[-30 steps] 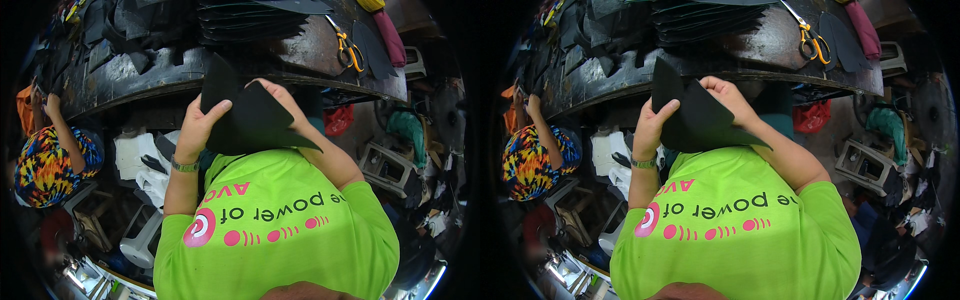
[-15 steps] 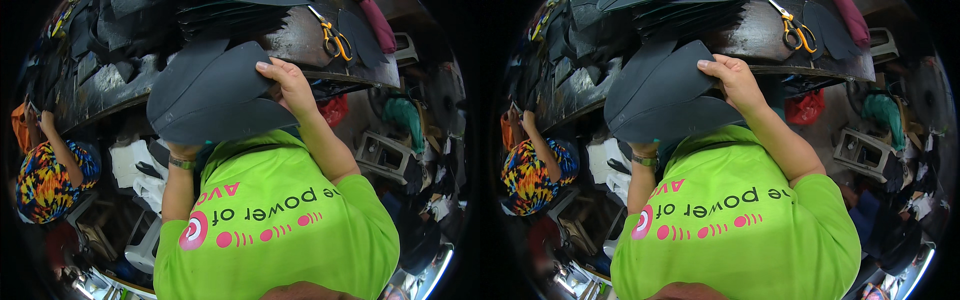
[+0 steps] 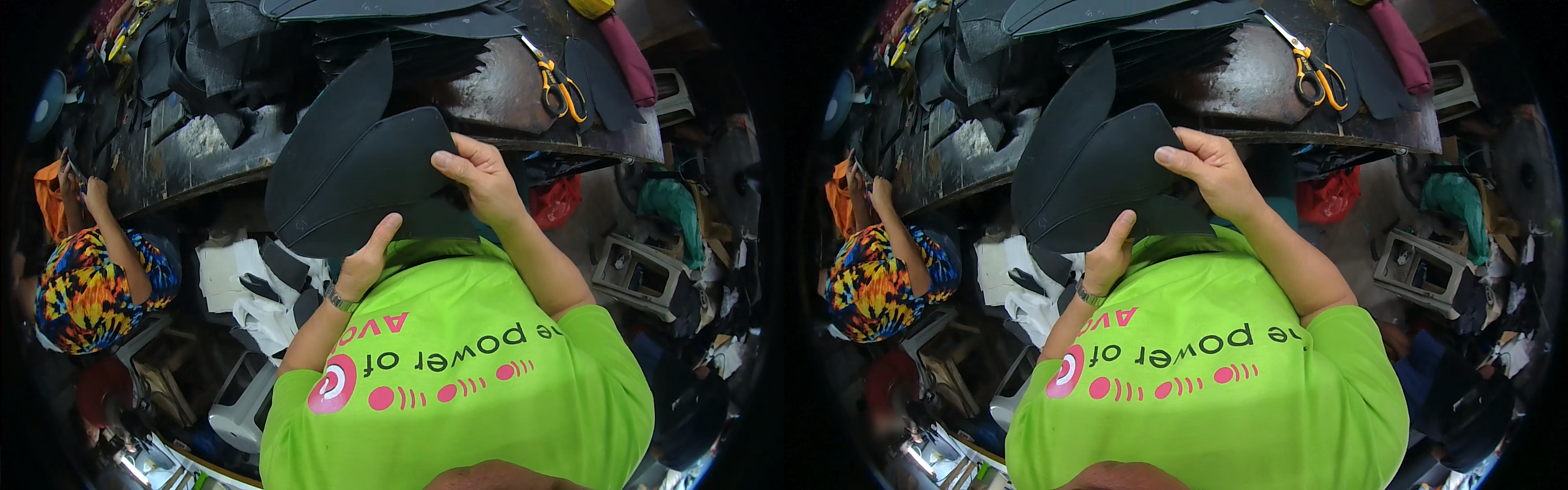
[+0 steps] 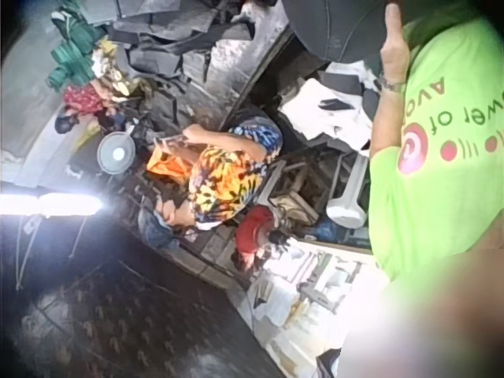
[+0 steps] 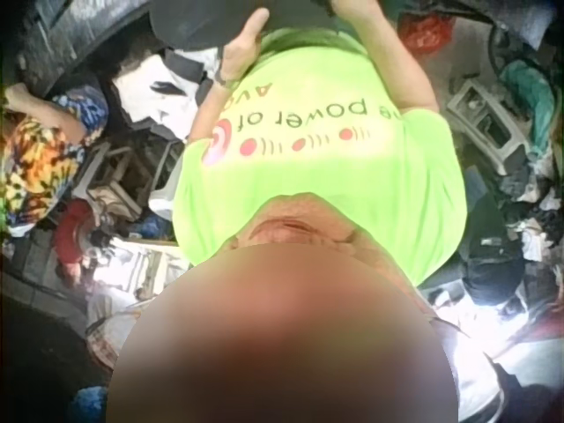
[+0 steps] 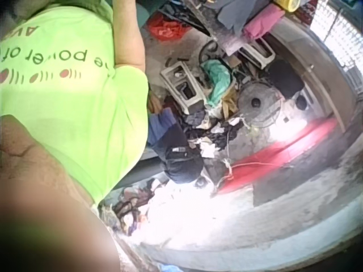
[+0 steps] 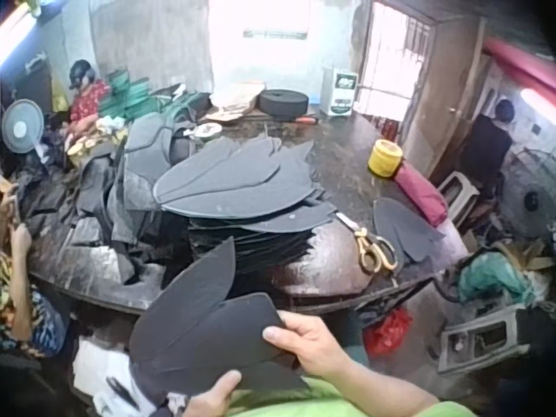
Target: The person repeatedly picks up black and teal footwear components, aligns and folds them together, and stacks the assembled units on the table. They also open a small jar and place it on the table while continuing to handle the footwear parts.
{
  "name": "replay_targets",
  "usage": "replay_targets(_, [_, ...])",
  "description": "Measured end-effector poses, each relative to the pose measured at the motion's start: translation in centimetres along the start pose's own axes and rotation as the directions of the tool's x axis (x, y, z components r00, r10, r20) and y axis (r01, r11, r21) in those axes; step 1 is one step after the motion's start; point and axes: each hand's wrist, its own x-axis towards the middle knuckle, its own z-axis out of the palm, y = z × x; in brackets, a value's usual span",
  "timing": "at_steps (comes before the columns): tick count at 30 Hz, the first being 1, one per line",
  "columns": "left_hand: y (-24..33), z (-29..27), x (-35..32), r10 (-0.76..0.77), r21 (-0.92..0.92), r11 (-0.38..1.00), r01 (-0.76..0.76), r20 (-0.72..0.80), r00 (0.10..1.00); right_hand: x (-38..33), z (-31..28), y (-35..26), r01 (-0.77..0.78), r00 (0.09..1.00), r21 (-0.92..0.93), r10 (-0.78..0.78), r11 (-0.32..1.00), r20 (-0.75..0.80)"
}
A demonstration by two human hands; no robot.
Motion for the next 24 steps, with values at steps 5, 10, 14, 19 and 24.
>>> replay_targets(5, [1.0,0.3,0.1,-0.190,-0.281,0.942,0.183,0.000,0.982,-0.4,-0.3,0.5,0.017,0.999,0.010,-0.017,1.000,0.030])
replay_targets(10, [1.1,0.0,-0.2,-0.177,-0.340,0.916,0.213,0.133,0.975,0.1,0.0,-0.1,-0.013,1.000,0.274,0.005,0.962,0.029])
replay_targets(14, [1.2,0.0,-0.3,-0.332,-0.823,0.377,0.425,0.309,0.891,1.4,1.1,0.0,0.107,0.994,0.076,-0.106,0.991,-0.017])
replay_targets(19, [2.0,-0.8,0.3,-0.285,-0.802,0.329,0.499,0.419,0.862,2.1,1.9,0.0,0.286,0.958,-0.249,-0.283,0.925,0.049])
replay_targets(24, [3.1,-0.3,-0.4,-0.387,-0.791,0.433,0.432,0.270,0.882,1.9,2.1,-0.1,0.261,0.965,-0.207,-0.262,0.943,0.024])
